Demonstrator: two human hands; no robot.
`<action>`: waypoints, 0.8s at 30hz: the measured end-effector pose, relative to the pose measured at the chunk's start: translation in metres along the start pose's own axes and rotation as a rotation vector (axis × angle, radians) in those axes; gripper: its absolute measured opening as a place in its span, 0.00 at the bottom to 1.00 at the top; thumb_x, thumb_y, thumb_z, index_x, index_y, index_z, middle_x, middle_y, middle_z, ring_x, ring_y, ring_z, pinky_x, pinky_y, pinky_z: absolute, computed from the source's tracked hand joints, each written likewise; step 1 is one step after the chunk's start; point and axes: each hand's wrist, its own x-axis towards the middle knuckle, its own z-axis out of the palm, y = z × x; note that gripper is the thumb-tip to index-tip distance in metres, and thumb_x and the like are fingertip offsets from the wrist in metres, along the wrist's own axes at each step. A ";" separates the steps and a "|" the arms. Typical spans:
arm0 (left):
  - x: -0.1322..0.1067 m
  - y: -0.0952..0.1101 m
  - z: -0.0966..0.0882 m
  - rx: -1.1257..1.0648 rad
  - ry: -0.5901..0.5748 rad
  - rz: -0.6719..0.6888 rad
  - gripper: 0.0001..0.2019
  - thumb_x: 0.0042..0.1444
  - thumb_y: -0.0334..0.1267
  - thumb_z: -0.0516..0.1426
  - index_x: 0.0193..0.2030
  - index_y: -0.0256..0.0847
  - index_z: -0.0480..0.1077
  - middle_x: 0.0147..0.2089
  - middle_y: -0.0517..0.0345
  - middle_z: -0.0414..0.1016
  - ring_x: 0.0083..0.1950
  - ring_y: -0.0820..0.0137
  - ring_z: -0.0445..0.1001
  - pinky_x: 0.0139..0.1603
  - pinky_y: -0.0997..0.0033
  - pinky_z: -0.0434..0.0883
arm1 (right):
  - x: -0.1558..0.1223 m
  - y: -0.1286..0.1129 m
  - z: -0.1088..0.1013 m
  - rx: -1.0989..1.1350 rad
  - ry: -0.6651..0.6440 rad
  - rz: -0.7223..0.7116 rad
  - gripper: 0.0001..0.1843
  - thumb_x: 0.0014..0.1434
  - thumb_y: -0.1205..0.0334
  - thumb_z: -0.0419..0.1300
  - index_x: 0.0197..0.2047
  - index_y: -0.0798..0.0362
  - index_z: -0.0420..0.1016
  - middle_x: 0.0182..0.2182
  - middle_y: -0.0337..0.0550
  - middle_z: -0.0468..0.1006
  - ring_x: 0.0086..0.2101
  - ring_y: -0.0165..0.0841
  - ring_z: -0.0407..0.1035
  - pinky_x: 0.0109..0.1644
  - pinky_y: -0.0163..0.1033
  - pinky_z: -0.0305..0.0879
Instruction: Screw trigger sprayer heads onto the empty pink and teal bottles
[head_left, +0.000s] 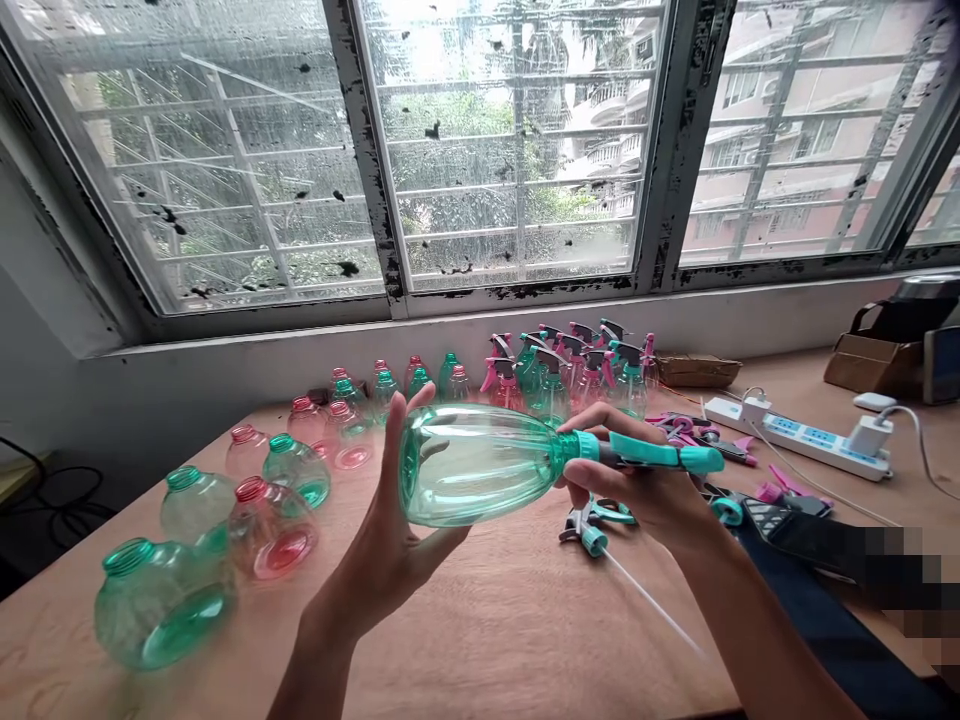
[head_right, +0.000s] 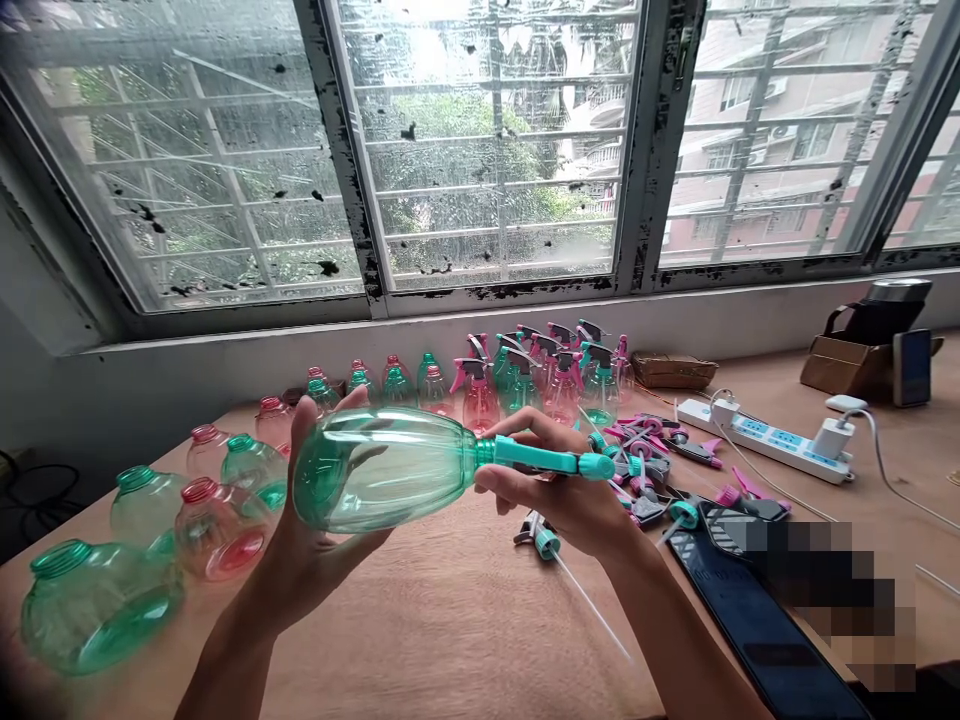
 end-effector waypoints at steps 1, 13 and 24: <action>0.000 0.000 0.000 0.010 0.004 0.001 0.54 0.63 0.37 0.64 0.76 0.70 0.24 0.82 0.54 0.39 0.69 0.53 0.69 0.68 0.44 0.71 | 0.000 0.000 0.000 -0.003 0.001 -0.003 0.14 0.55 0.56 0.75 0.40 0.49 0.77 0.22 0.34 0.81 0.21 0.31 0.74 0.22 0.33 0.70; -0.001 0.001 0.003 -0.014 -0.002 0.012 0.52 0.64 0.39 0.63 0.77 0.68 0.26 0.83 0.56 0.31 0.75 0.51 0.61 0.72 0.45 0.67 | 0.000 0.002 0.000 0.116 -0.028 0.012 0.14 0.56 0.56 0.75 0.40 0.50 0.77 0.21 0.34 0.83 0.20 0.30 0.74 0.25 0.33 0.69; 0.002 0.003 0.002 0.010 0.001 -0.045 0.55 0.60 0.43 0.67 0.78 0.64 0.28 0.83 0.54 0.34 0.73 0.49 0.64 0.70 0.45 0.70 | 0.000 0.000 0.000 0.082 -0.045 0.046 0.14 0.56 0.55 0.76 0.40 0.50 0.78 0.22 0.34 0.82 0.22 0.28 0.74 0.25 0.29 0.70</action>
